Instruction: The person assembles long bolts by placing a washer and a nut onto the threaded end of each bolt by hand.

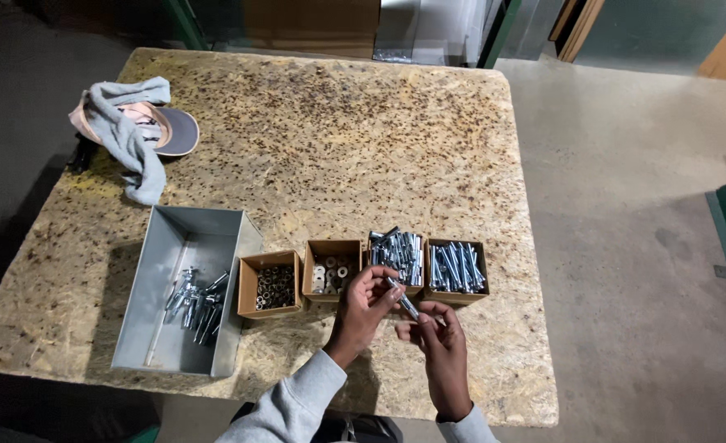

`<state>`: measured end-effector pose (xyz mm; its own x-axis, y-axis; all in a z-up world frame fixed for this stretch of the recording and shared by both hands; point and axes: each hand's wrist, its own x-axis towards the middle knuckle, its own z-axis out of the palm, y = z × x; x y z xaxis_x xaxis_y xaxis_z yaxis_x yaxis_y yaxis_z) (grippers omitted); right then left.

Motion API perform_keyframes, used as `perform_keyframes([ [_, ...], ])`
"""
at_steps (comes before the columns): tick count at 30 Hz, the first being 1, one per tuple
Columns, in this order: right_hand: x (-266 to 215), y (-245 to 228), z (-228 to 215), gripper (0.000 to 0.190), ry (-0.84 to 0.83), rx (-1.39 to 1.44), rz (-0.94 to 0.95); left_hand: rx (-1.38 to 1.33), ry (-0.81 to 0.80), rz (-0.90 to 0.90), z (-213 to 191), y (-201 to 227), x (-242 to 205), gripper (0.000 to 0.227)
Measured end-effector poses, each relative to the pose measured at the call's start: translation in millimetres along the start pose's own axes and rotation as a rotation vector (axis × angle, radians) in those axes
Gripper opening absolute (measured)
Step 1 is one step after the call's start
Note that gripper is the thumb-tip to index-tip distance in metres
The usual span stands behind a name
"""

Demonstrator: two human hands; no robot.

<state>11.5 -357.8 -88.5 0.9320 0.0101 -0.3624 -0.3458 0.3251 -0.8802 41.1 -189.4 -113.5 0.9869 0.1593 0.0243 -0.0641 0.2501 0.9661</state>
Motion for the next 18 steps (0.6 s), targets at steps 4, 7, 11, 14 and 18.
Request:
perform_keyframes([
  [4,14.5,26.2,-12.9,0.023,-0.179,0.163,0.061,-0.036,-0.029,-0.042,-15.5,-1.3,-7.4,0.030],
  [7,15.9,34.4,-12.0,0.034,-0.281,0.250,0.111,0.109,-0.079,0.001,-29.3,11.2,-7.0,0.027],
  [11,22.1,54.9,-12.5,0.025,-0.235,0.415,0.206,0.572,-0.140,0.005,-73.8,37.9,27.6,0.038],
  [14,21.0,61.7,-13.7,0.026,-0.208,0.509,0.196,0.914,-0.160,0.146,-126.1,-7.5,63.1,0.023],
  [18,7.0,54.1,-4.4,0.033,-0.132,0.544,0.160,1.427,-0.530,0.008,-126.7,-18.2,85.5,0.015],
])
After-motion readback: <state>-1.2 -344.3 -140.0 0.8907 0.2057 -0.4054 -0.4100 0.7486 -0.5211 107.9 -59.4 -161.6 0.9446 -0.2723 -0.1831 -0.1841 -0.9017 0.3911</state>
